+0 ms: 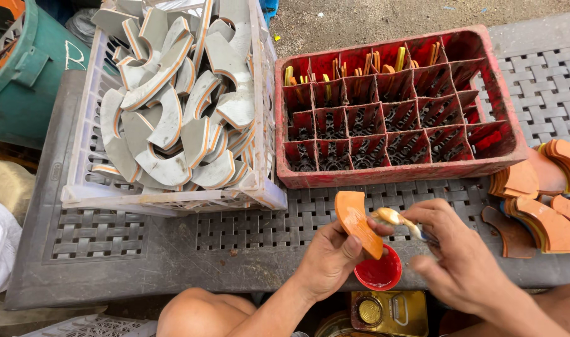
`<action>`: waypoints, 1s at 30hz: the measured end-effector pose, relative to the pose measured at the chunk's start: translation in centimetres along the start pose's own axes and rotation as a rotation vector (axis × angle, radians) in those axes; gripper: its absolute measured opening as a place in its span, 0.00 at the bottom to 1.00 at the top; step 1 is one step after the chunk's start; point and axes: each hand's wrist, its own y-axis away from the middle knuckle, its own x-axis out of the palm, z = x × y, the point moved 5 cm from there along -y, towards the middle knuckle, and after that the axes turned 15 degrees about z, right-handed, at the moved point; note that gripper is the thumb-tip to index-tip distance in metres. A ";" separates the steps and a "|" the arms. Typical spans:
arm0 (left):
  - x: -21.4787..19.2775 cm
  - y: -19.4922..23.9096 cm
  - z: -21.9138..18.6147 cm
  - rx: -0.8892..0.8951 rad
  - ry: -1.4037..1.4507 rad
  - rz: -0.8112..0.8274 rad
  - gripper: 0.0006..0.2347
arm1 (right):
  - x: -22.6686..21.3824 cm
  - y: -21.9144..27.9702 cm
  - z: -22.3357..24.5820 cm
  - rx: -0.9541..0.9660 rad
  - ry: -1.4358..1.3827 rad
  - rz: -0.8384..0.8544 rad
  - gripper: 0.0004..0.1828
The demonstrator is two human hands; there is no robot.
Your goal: The person repeatedly picks up curved ceramic pieces, dips a paintbrush into a red container, and applies orange paint to the edges. Painted pieces are placed into a red crate with compartments. The process continues with multiple pieces throughout the clip.
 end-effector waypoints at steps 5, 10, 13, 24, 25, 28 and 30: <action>1.0 0.4 -0.5 -0.073 -0.109 0.205 0.22 | -0.9 -1.0 -1.2 0.259 -0.033 0.312 0.18; 1.3 0.3 -0.2 -0.121 -0.124 0.230 0.20 | -2.5 -0.8 -1.5 0.335 0.101 0.068 0.16; 1.5 0.3 -0.2 -0.119 -0.117 0.255 0.21 | -2.6 -1.1 -0.4 0.137 0.005 0.107 0.15; 0.6 0.6 0.9 -0.081 -0.017 0.270 0.20 | -2.5 -0.4 -1.1 0.132 0.040 0.199 0.14; 0.3 0.7 1.0 -0.075 -0.019 0.243 0.20 | -2.8 -0.2 -1.6 0.247 0.132 0.131 0.15; 0.0 0.9 1.2 -0.053 -0.024 0.189 0.20 | -3.2 0.3 -2.0 0.383 0.226 0.022 0.15; 0.0 0.7 0.9 -0.037 -0.041 0.204 0.21 | -2.9 -0.1 -1.1 0.192 0.051 0.056 0.15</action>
